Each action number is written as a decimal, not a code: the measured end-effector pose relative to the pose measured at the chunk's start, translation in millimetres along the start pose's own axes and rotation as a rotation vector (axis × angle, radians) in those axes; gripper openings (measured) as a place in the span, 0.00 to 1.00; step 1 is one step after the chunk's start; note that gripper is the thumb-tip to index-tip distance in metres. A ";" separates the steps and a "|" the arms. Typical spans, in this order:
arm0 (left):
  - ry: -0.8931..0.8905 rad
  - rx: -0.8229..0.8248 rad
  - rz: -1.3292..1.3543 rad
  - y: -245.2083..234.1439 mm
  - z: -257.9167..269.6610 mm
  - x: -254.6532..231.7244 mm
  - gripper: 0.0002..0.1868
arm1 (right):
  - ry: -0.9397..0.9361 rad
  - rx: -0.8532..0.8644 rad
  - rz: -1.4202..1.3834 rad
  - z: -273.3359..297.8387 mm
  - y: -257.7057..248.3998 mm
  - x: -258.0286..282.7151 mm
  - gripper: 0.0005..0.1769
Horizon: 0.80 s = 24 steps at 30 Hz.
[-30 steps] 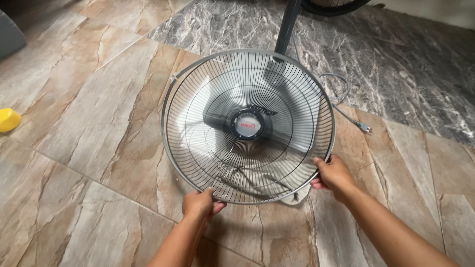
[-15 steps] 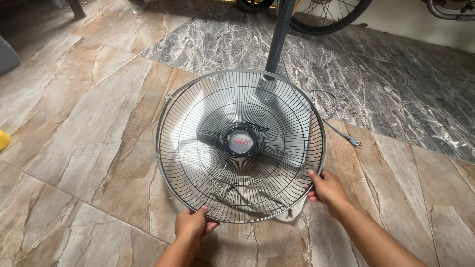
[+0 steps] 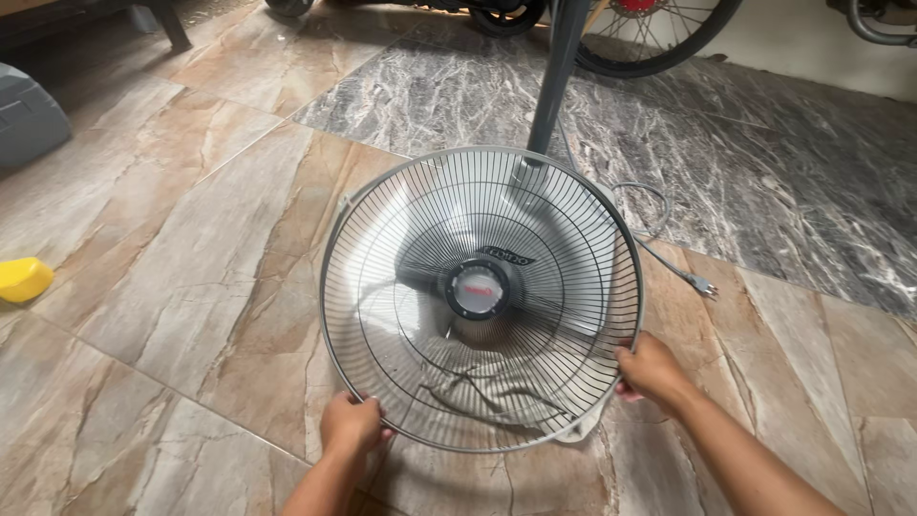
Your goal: The person reassembles an electric fan by attaching the front grille to the fan head. They use a screwdriver to tighten the screws securing the grille in place.
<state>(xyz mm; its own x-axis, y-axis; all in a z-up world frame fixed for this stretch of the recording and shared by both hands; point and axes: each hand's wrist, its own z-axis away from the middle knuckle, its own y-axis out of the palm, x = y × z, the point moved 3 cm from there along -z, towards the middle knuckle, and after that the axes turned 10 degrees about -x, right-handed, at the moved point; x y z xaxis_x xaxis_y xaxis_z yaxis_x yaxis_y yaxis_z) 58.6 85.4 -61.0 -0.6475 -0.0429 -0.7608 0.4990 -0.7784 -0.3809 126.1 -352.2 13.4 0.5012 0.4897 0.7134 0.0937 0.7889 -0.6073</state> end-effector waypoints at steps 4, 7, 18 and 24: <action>0.089 -0.079 -0.121 -21.0 -17.5 -6.1 0.14 | -0.033 0.047 0.045 -6.8 -10.0 -8.8 0.17; 0.155 -0.132 -0.206 -36.4 -26.8 -8.0 0.15 | -0.032 0.079 0.099 -8.0 -18.0 -12.0 0.15; 0.421 -0.283 -0.302 -70.4 -58.4 -21.5 0.18 | -0.073 0.218 0.280 -18.5 -37.3 -17.4 0.17; 0.472 -0.311 -0.277 -77.6 -64.4 -26.6 0.18 | -0.075 0.320 0.379 -23.9 -53.3 -28.7 0.16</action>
<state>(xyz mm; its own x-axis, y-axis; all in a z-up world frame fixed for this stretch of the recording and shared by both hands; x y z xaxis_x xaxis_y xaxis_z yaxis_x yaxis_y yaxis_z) 74.2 187.2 -45.0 -0.4883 0.4706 -0.7350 0.5391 -0.4996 -0.6781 127.3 -417.2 16.9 0.3843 0.7798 0.4942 -0.3572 0.6192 -0.6993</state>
